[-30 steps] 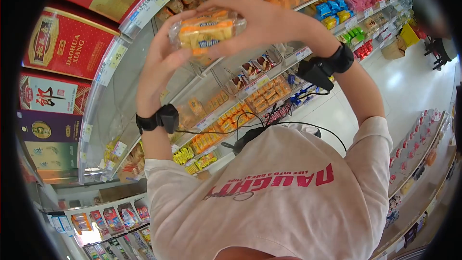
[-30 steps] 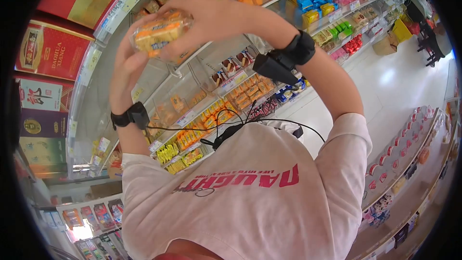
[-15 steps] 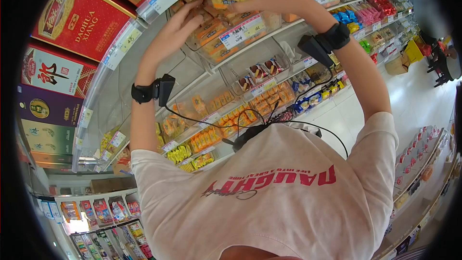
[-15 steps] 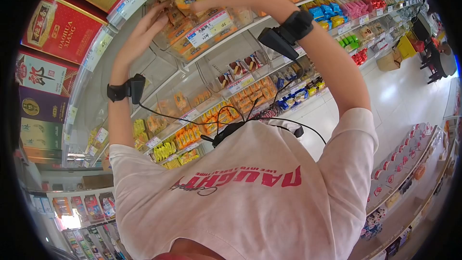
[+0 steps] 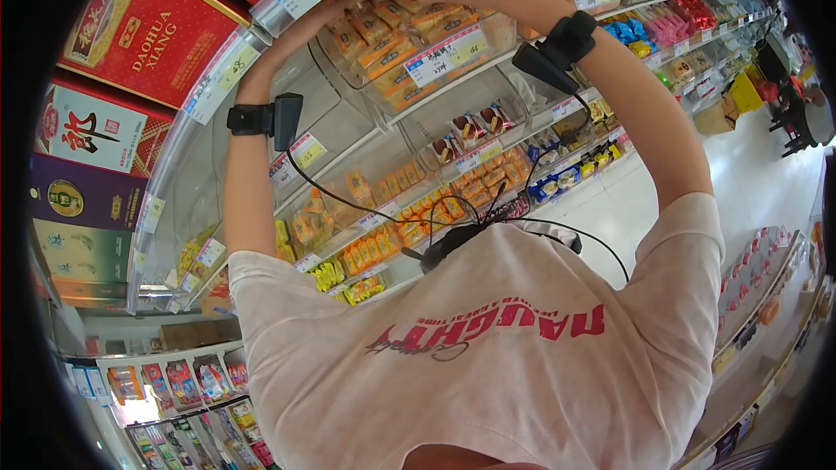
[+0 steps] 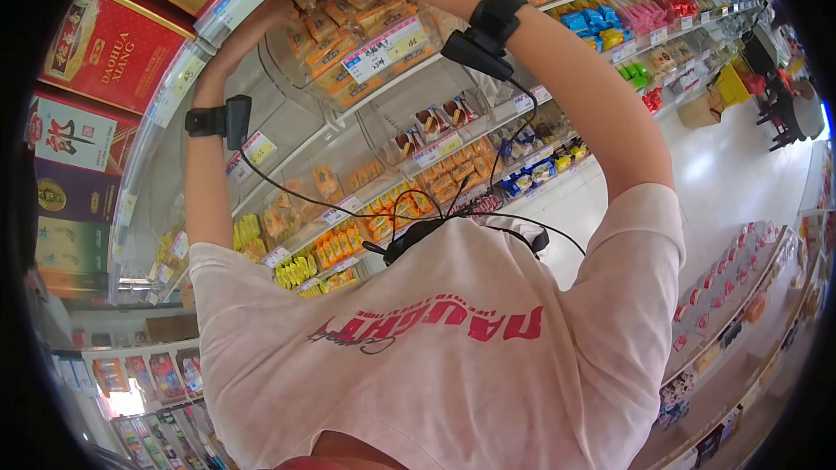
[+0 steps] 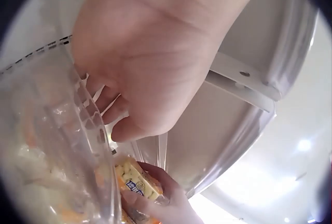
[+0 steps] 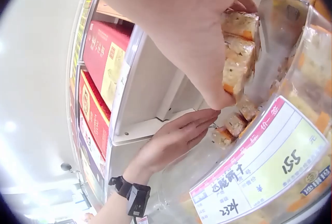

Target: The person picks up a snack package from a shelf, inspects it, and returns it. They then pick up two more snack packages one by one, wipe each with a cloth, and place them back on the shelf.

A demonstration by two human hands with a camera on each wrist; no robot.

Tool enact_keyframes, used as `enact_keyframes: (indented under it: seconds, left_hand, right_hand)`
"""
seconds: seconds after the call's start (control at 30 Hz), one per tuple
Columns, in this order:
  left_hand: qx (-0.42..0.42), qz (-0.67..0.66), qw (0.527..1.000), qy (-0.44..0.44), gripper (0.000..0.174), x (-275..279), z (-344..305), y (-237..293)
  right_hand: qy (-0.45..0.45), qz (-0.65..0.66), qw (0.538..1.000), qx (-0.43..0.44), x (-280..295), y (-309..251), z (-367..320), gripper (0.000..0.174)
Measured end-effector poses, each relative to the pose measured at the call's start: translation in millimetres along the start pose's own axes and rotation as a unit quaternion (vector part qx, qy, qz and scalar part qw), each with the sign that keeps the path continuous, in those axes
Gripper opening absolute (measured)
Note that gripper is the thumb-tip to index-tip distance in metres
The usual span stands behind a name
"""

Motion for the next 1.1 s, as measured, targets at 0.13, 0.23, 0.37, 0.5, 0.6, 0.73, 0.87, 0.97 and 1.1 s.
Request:
enact_keyframes:
  seconds: [0.13, 0.23, 0.37, 0.5, 0.6, 0.73, 0.87, 0.97, 1.1]
  left_hand:
    - [-0.043, -0.001, 0.993, 0.107, 0.057, 5, 4, -10]
    - [-0.101, -0.047, 0.984, 0.137, 0.057, 5, 0, -9]
    - [-0.091, 0.011, 0.987, 0.131, 0.054, 7, 6, 11]
    - [-0.031, 0.139, 0.987, 0.07, 0.053, 6, 6, 33]
    - [-0.069, 0.116, 0.991, 0.026, 0.055, -7, 39, -17]
    - [-0.136, 0.157, 0.978, -0.001, 0.059, -10, 61, -43]
    - [-0.106, 0.15, 0.982, 0.04, 0.06, -15, 46, -24]
    - [-0.163, 0.158, 0.973, 0.05, 0.059, -22, 46, -19]
    - [-0.139, 0.106, 0.984, 0.03, 0.061, -25, 41, -14]
  right_hand:
    - [0.002, 0.025, 0.999, 0.022, -2, 2, 2, 0.094]
    - [-0.027, 0.041, 0.999, -0.001, -5, 1, 9, 0.095]
    - [-0.061, -0.041, 0.997, -0.002, -13, 1, 18, 0.099]
    - [-0.054, -0.131, 0.99, 0.02, -41, 7, 29, 0.1]
    - [-0.054, -0.154, 0.986, 0.025, -64, 13, 34, 0.097]
    - [0.044, -0.114, 0.99, 0.069, -64, 12, 42, 0.083]
    - [0.046, 0.011, 0.996, 0.077, -54, 3, 49, 0.074]
    - [0.041, 0.03, 0.996, 0.075, -51, -1, 47, 0.072]
    - [0.036, 0.039, 0.996, 0.069, -52, -3, 46, 0.07]
Point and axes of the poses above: each hand's wrist, its own z-axis towards the middle knuckle, its own x-axis out of the back of the hand, y = z × x, the point moved 1 cm from there along z, towards the middle knuckle, and after that the axes turned 4 degrees about x, right-handed, at the moved point
